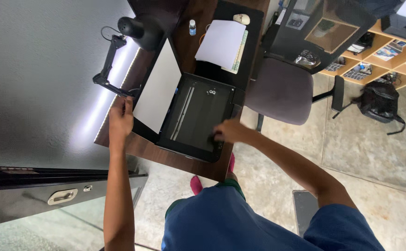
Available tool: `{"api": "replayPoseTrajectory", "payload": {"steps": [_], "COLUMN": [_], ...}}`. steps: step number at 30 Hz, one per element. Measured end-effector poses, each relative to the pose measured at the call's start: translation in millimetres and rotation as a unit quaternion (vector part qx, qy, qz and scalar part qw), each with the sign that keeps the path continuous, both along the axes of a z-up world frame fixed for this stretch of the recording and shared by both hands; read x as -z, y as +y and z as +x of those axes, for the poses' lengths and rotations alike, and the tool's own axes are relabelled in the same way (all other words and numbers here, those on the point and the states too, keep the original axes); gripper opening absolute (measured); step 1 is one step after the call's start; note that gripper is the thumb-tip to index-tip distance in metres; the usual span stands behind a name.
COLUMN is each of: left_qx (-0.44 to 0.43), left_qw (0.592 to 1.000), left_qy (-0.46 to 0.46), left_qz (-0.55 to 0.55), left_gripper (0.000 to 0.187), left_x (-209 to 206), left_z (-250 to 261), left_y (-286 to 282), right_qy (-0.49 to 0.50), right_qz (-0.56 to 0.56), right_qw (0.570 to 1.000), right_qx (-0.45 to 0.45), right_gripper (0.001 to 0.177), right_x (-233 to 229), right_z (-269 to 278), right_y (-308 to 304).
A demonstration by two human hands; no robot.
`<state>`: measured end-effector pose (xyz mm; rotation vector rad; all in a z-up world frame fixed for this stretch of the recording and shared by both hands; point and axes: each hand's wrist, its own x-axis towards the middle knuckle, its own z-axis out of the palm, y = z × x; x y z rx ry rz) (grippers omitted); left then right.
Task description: The person picks up a stack of white paper from the desk, aligns and squares the sheets by hand, and places the stack into the paper tray of a printer on the desk. They close the tray, press buttons on the printer's control panel, then lift the scanner lid and open the ink cartridge access cover.
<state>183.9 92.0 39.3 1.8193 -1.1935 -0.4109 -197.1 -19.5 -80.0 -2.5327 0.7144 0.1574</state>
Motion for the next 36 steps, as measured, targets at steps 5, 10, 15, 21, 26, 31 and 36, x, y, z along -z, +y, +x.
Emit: {"api": "replayPoseTrajectory", "payload": {"steps": [5,10,15,21,26,31,36], "left_qx": [0.005,-0.024,-0.023,0.004,0.034,0.052,0.057], "left_qw": [1.000,0.999,0.997,0.974,0.964,0.960,0.954], "left_qy": [0.002,0.035,0.070,0.222,0.263,0.276,0.294], "left_qz": [-0.023,0.013,0.005,0.044,0.034,0.017,0.018], "left_gripper": [0.039,0.037,0.061,0.101,0.111,0.115,0.115], "left_x": [2.5,6.3,3.7,4.7,12.9,17.4,15.2], "left_z": [4.8,2.1,1.7,3.3,9.3,11.9,9.0], "left_y": [-3.7,-2.4,-4.7,-2.9,-7.3,-9.5,-7.8], "right_qy": [0.018,-0.056,-0.115,-0.363,-0.311,-0.273,-0.377], "right_qz": [-0.061,-0.290,-0.002,-0.143,-0.168,-0.149,-0.133], "right_qw": [0.997,0.927,0.993,0.919,0.923,0.948,0.914], "right_qx": [0.047,0.229,0.019,-0.059,0.149,-0.062,-0.071], "right_gripper": [0.038,0.034,0.031,0.030,0.024,0.025,0.028], "right_x": [17.9,45.1,48.6,-20.4,-83.0,-95.3,-92.4], "right_z": [19.4,46.0,111.1,159.4,173.6,173.8,173.2], "right_y": [-8.5,-55.6,4.0,32.5,-13.3,23.0,-9.1]}}
